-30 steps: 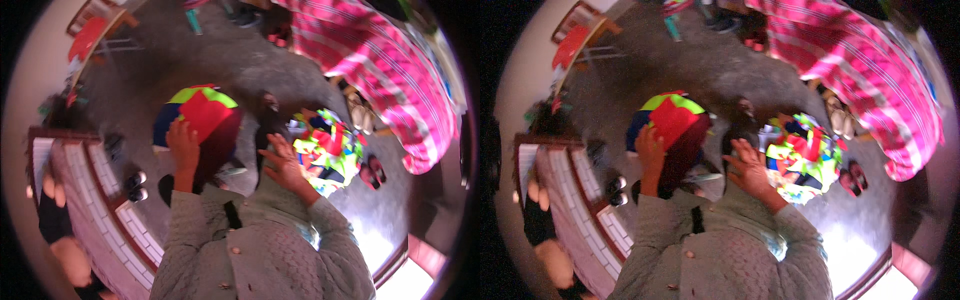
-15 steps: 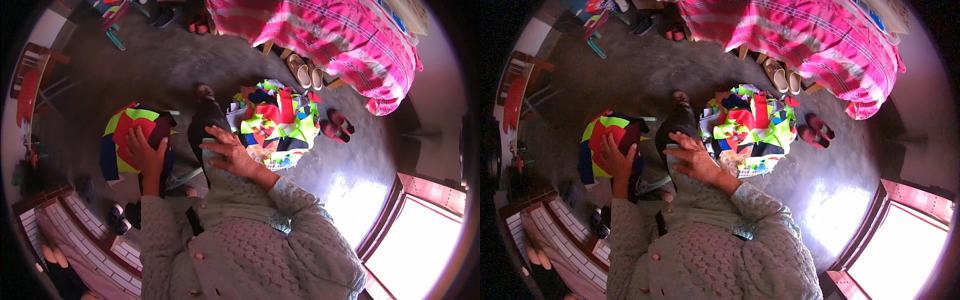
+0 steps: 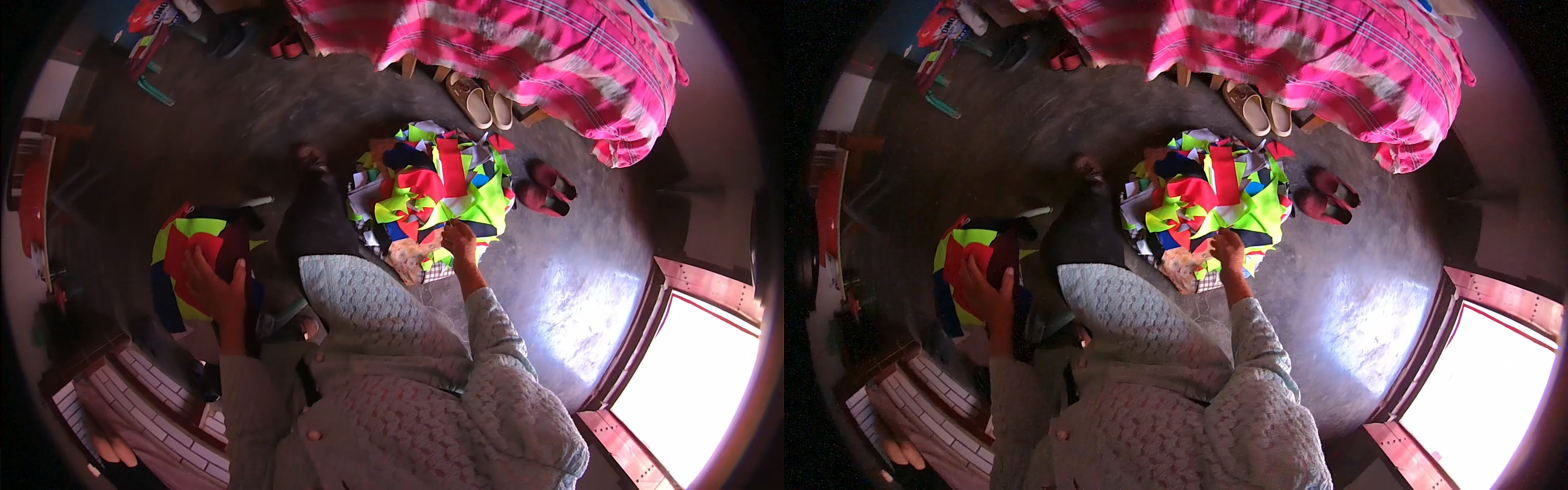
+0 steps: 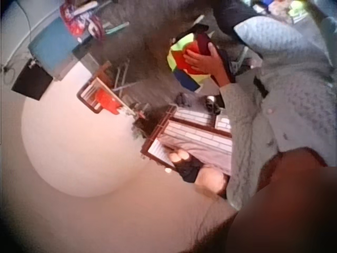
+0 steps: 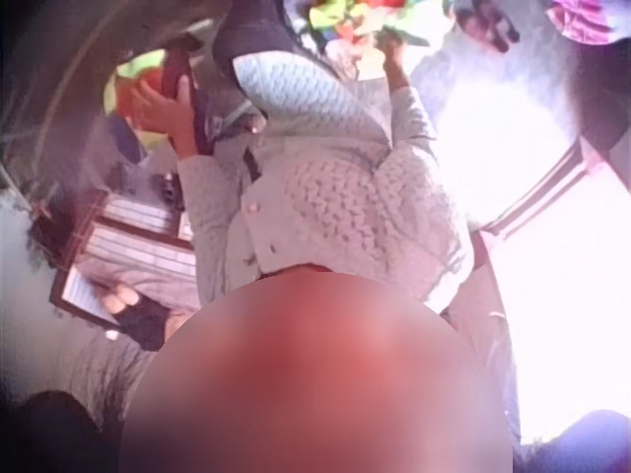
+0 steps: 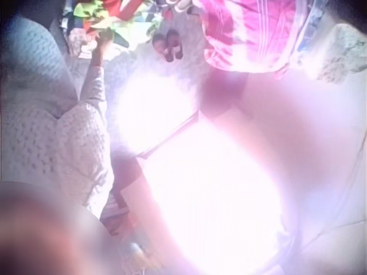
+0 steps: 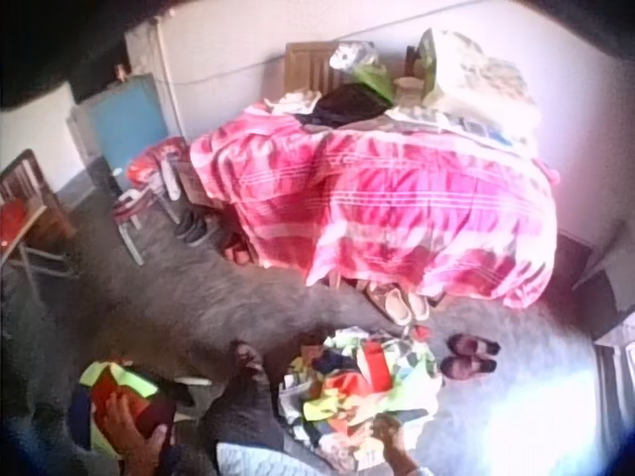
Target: The person sits on the floor and assembles a multi-colored paper craft by folding and attaching individual colored paper pieces to a growing structure. They repeatedly pick up pieces from a pile, fold them, and attach them to the craft held in their lap.
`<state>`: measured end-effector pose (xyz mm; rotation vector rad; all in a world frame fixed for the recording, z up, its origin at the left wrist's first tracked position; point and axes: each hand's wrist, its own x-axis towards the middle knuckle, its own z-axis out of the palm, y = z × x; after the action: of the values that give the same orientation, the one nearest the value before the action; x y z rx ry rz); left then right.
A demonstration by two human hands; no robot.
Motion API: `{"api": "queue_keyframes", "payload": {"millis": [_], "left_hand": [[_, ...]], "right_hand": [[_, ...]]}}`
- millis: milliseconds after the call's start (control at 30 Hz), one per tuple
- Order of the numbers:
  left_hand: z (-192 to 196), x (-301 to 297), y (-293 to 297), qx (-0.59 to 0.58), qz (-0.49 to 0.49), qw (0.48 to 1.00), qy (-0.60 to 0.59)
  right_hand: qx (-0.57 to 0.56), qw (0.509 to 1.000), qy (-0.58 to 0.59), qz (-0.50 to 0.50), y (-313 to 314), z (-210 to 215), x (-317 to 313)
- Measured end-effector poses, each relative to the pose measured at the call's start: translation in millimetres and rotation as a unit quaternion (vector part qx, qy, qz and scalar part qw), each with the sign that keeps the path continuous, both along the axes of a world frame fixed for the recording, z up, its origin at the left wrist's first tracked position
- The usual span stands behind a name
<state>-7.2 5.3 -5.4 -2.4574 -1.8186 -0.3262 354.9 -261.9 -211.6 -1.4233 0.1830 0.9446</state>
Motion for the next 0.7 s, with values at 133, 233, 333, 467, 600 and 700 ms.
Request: {"api": "queue_keyframes", "payload": {"millis": [133,233,333,467,600,700], "left_hand": [[-3,1,4,0.010,-0.019,1.000,0.005],[-4,1,4,0.008,-0.015,1.000,0.019],[-6,-1,3,0.013,-0.022,0.999,0.023],[-8,-2,4,0.015,-0.039,0.999,0.019],[-2,4,4,0.000,-0.033,0.999,0.012],[-6,-3,3,0.008,-0.041,0.999,0.015]], "right_hand": [[-0.075,0.989,-0.031,-0.126,-28,-22,33],[-0.112,0.984,-0.040,-0.130,-35,-31,54],[-0.062,0.980,0.061,-0.180,-29,-39,69],[0.026,0.947,0.188,-0.261,-25,-71,78],[0.090,0.918,0.234,-0.309,-11,-93,84],[0.083,0.927,0.205,-0.304,-3,-101,85]]}}
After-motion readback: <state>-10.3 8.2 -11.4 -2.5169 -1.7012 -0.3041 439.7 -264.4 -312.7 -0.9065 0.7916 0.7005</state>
